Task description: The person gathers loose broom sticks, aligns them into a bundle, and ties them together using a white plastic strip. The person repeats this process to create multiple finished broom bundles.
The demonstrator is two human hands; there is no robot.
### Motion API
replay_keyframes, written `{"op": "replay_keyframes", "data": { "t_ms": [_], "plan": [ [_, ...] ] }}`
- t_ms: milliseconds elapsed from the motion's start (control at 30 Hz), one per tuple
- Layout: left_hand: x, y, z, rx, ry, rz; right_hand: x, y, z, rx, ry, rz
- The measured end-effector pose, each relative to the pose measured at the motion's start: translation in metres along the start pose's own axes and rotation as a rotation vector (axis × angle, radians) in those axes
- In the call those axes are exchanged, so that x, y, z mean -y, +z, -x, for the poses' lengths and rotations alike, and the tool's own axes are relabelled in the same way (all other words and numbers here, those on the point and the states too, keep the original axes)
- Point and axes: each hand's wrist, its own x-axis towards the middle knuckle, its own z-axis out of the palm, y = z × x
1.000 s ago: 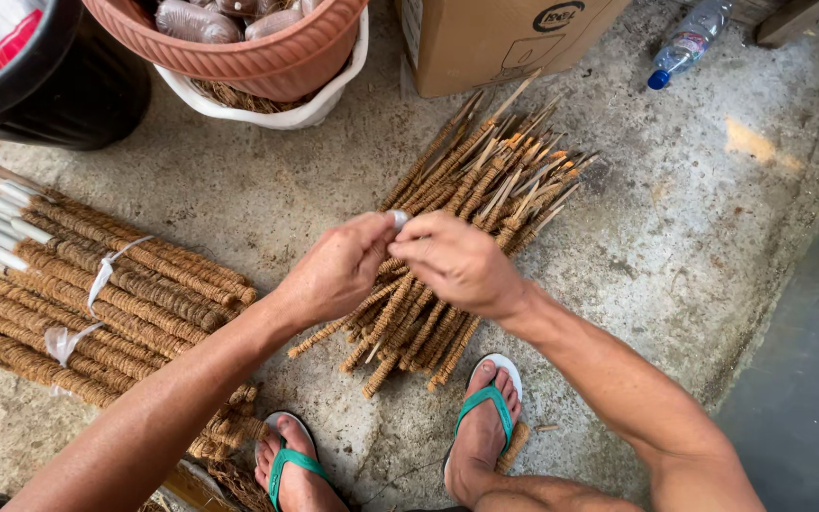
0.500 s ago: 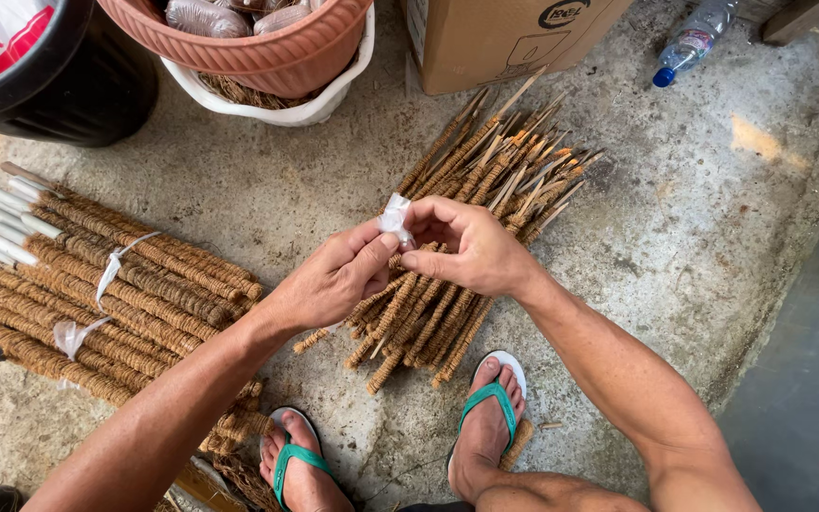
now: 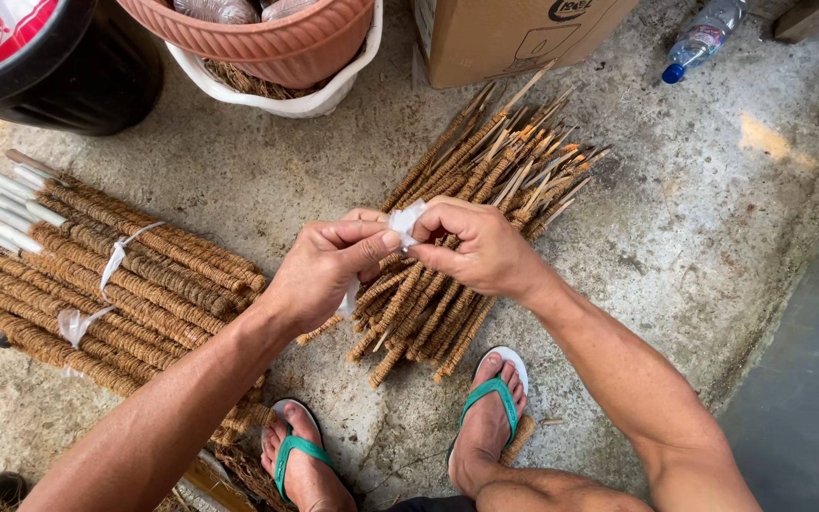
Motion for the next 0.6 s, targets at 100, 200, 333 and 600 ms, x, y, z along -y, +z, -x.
{"op": "replay_keyframes", "data": {
  "t_ms": [100, 200, 333, 600],
  "plan": [
    [0.005, 0.003, -0.003, -0.018, -0.082, 0.308, 0.010, 0.008, 0.000, -0.174, -0.275, 0.257],
    [0.005, 0.007, -0.005, -0.007, -0.249, 0.375, 0.020, 0.009, 0.001, -0.298, -0.676, 0.647],
    [-0.005, 0.009, 0.001, 0.087, -0.190, -0.026, 0.024, -0.004, -0.003, -0.149, -0.774, 0.456],
    [-0.027, 0.021, 0.013, -0.043, 0.046, -0.711, 0.016, 0.008, 0.008, -0.187, -0.276, 0.087]
  ]
}}
